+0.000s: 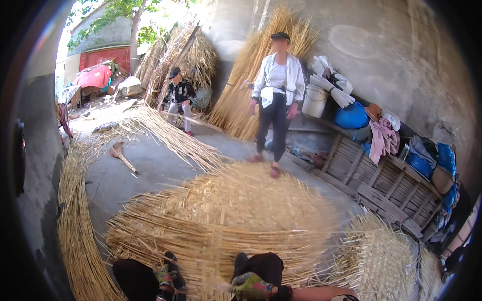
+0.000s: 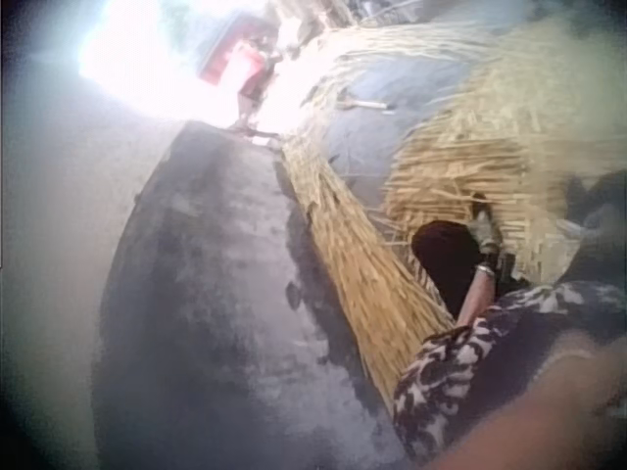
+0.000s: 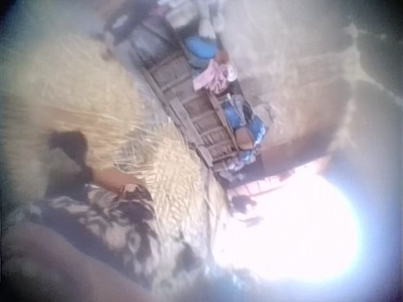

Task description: Weaving a large bamboo mat on the floor by interlacing thin bamboo strips.

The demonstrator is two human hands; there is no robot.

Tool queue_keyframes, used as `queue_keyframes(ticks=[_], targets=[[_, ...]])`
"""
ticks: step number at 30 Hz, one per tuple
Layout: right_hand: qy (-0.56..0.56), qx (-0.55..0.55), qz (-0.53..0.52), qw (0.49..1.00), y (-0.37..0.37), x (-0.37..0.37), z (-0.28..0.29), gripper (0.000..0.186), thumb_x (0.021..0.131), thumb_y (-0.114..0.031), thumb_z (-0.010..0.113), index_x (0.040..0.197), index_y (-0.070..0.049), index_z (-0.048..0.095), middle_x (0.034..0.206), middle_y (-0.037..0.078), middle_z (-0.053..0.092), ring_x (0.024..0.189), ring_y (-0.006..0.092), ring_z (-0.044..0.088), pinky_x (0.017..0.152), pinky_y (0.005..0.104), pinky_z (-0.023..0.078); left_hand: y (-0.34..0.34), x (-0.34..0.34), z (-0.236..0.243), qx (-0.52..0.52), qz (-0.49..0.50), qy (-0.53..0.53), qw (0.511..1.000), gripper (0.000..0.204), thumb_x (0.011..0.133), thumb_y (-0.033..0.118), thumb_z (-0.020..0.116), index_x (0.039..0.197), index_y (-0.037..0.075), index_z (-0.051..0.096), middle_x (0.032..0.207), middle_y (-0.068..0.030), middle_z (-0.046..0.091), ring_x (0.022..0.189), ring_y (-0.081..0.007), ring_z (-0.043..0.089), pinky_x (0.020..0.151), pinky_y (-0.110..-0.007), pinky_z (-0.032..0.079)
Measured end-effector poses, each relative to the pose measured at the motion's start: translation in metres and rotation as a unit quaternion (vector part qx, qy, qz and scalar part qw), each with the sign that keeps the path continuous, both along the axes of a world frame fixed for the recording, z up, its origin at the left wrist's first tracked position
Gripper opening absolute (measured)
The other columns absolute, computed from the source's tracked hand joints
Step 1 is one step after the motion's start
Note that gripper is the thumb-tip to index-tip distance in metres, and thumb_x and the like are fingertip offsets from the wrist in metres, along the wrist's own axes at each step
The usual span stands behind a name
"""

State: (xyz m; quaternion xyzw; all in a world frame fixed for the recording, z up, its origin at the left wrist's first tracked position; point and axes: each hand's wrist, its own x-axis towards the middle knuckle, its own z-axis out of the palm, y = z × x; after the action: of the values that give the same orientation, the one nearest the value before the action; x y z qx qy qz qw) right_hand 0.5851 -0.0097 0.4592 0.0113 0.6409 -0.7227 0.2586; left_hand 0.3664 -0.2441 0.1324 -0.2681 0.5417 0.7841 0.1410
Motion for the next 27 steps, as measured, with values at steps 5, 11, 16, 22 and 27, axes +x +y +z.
queue_keyframes(ticks=[5, 11, 16, 22, 27], targets=[[-0.081, -0.160, -0.116, 0.977, 0.039, 0.000, -0.057, 0.021, 0.082, -0.016, 0.054, 0.095, 0.001, 0.055, 0.076, 0.006, 0.059, 0.060, 0.0083, 0.056, 0.046, 0.0159, 0.043, 0.061, 0.068, 0.103, 0.191, -0.140, -0.042, 0.971, 0.016, 0.083, 0.018, 0.046, 0.094, 0.006, 0.049, 0.083, -0.0112, 0.056, 0.078, -0.0220, 0.055, 0.066, -0.035, 0.047], [-0.264, -0.365, -0.098, 0.887, 0.027, 0.010, -0.098, 0.024, 0.085, -0.018, 0.051, 0.100, 0.001, 0.054, 0.074, 0.001, 0.056, 0.058, 0.0058, 0.051, 0.051, 0.0156, 0.043, 0.065, 0.102, 0.218, 0.277, -0.490, 0.098, 0.821, 0.041, 0.085, 0.029, 0.044, 0.119, 0.008, 0.036, 0.114, -0.0136, 0.044, 0.089, -0.0253, 0.049, 0.070, -0.037, 0.042], [-0.282, -0.353, -0.090, 0.888, 0.010, 0.014, -0.075, 0.019, 0.078, -0.018, 0.058, 0.072, -0.001, 0.063, 0.062, 0.007, 0.060, 0.048, 0.0088, 0.054, 0.041, 0.0227, 0.042, 0.080, 0.123, 0.181, 0.212, -0.514, 0.160, 0.816, 0.032, 0.084, 0.023, 0.045, 0.111, 0.005, 0.041, 0.109, -0.0138, 0.048, 0.090, -0.0241, 0.051, 0.071, -0.035, 0.044], [-0.163, -0.338, -0.026, 0.927, 0.018, 0.008, -0.076, 0.021, 0.080, -0.014, 0.056, 0.096, -0.001, 0.058, 0.082, 0.008, 0.060, 0.062, 0.0079, 0.056, 0.045, 0.0210, 0.044, 0.086, 0.124, 0.170, 0.246, -0.447, 0.135, 0.849, 0.023, 0.084, 0.015, 0.046, 0.102, 0.001, 0.048, 0.102, -0.0139, 0.053, 0.091, -0.0227, 0.053, 0.073, -0.034, 0.046], [-0.098, -0.217, -0.046, 0.970, 0.026, -0.001, -0.067, 0.022, 0.080, -0.015, 0.056, 0.097, -0.001, 0.057, 0.080, 0.007, 0.060, 0.061, 0.0077, 0.056, 0.047, 0.0195, 0.044, 0.093, 0.128, 0.149, 0.265, -0.407, 0.110, 0.867, 0.018, 0.084, 0.010, 0.047, 0.096, -0.001, 0.052, 0.097, -0.0140, 0.056, 0.091, -0.0217, 0.055, 0.075, -0.033, 0.047]])
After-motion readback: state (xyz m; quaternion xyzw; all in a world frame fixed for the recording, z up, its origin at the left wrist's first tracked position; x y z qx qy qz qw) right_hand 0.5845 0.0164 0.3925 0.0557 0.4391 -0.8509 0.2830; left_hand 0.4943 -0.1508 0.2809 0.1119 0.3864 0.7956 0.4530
